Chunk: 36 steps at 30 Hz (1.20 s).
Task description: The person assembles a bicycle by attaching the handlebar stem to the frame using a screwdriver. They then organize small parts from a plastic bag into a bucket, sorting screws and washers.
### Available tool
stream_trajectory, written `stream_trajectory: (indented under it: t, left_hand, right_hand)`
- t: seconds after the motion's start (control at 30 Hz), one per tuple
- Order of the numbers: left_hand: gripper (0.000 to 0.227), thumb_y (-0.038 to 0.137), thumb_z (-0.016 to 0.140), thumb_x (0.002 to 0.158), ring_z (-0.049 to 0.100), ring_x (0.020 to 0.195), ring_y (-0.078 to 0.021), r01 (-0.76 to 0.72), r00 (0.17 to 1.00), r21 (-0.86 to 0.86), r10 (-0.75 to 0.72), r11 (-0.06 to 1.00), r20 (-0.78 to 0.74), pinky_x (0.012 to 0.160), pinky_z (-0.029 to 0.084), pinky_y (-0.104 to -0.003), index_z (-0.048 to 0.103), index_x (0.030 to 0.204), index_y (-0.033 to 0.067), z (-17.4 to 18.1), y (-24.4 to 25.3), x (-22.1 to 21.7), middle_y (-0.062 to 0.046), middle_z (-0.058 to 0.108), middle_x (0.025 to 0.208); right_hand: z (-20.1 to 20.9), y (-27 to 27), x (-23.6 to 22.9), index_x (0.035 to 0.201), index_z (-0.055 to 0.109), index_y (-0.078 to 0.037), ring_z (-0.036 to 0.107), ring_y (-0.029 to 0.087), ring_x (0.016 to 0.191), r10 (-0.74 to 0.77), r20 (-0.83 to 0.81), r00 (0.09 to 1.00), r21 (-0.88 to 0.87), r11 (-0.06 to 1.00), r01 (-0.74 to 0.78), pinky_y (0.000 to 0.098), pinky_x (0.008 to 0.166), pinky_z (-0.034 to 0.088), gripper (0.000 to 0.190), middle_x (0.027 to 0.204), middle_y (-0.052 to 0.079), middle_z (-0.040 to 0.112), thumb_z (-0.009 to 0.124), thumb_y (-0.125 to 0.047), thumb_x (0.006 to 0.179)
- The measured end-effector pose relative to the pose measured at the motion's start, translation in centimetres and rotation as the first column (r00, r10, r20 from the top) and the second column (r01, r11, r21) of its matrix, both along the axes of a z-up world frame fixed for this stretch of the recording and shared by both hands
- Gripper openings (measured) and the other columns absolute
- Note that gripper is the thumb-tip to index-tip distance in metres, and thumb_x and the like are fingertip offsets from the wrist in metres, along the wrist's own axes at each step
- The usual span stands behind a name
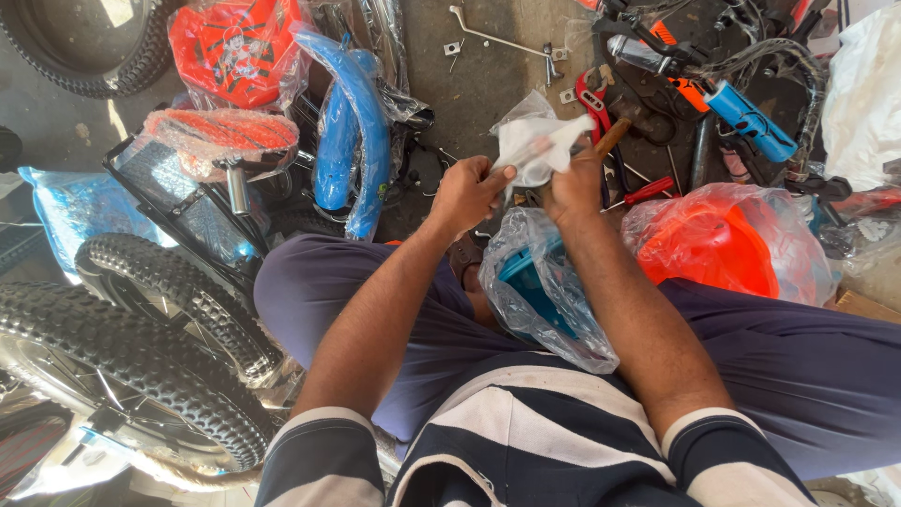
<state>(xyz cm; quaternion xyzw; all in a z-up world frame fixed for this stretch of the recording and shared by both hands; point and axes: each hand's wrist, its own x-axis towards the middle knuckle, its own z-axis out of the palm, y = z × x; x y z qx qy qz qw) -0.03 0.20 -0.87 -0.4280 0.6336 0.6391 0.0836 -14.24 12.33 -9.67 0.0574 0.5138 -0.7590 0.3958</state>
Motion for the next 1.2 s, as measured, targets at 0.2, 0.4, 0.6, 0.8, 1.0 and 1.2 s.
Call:
stream_trajectory:
  t: [0.2,0.4,0.6,0.8,1.0,1.2]
  left_hand:
    - [0.042,0.043,0.064,0.099,0.053,0.063,-0.0174,-0.124,0.99,-0.302,0.096,0.945,-0.105,0.06,0.045,-0.039,0.063,0.082,0.0048,-1.0,-0.5,0.7,-0.012,0.061,0.07]
    - [0.041,0.036,0.061,0.107,0.056,0.085,-0.015,-0.421,0.829,-0.235,0.266,0.876,-0.492,0.074,0.047,-0.033,0.063,0.087,0.0003,-2.4,-1.1,0.1,-0.008,0.062,0.103]
    - [0.029,0.038,0.059,0.102,0.066,0.089,-0.0099,-0.526,0.542,0.432,0.68,0.733,-0.493,0.083,0.059,-0.029,0.064,0.098,0.0096,-0.5,-2.5,-0.4,0.001,0.067,0.095]
    - [0.027,0.029,0.068,0.107,0.055,0.083,-0.0064,-0.628,0.585,0.142,0.584,0.765,-0.563,0.075,0.048,-0.025,0.063,0.099,0.0032,-1.9,-1.9,0.0,-0.001,0.063,0.091]
    - [0.017,0.014,0.068,0.104,0.052,0.084,-0.0064,-0.685,0.583,-0.03,0.523,0.728,-0.621,0.074,0.046,-0.024,0.055,0.104,0.0041,-1.2,-2.5,0.0,-0.001,0.057,0.093]
    - [0.018,0.004,0.058,0.113,0.049,0.1,-0.0124,-0.756,0.51,-0.223,0.34,0.615,-0.791,0.091,0.044,-0.026,0.043,0.124,0.0044,5.2,-3.2,1.7,-0.004,0.048,0.113]
  right_hand:
    - [-2.9,2.1,-1.3,0.12,0.064,0.001,0.07,0.013,0.08,0.192,-0.271,0.943,0.267,0.957,-0.118,0.0271,0.068,0.057,0.037,0.097,0.007,0.073,0.079,-0.003,0.086]
    - [-3.5,2.6,-1.3,0.106,0.073,-0.001,0.068,0.021,0.08,0.745,-0.403,0.531,0.621,0.649,-0.439,0.0353,0.071,0.055,0.03,0.091,0.012,0.074,0.088,-0.012,0.082]
    - [-5.6,0.9,1.0,0.115,0.075,-0.016,0.069,0.043,0.095,0.962,-0.251,0.103,0.93,0.269,-0.25,0.05,0.083,0.055,0.036,0.1,0.022,0.073,0.087,-0.024,0.081]
    - [-12.5,1.2,0.1,0.128,0.062,-0.001,0.064,0.042,0.113,0.933,-0.301,0.197,0.884,0.351,-0.31,0.0464,0.095,0.051,0.059,0.12,0.024,0.068,0.087,-0.02,0.077]
    - [-12.9,2.3,-1.5,0.133,0.062,-0.003,0.069,0.025,0.112,0.81,-0.248,0.531,0.642,0.548,-0.536,0.034,0.096,0.055,0.056,0.123,0.014,0.072,0.069,0.003,0.077]
    - [-9.6,3.8,-2.5,0.126,0.065,-0.001,0.071,0.023,0.111,0.845,-0.267,0.464,0.705,0.499,-0.504,0.034,0.096,0.056,0.042,0.118,0.014,0.074,0.072,-0.002,0.086]
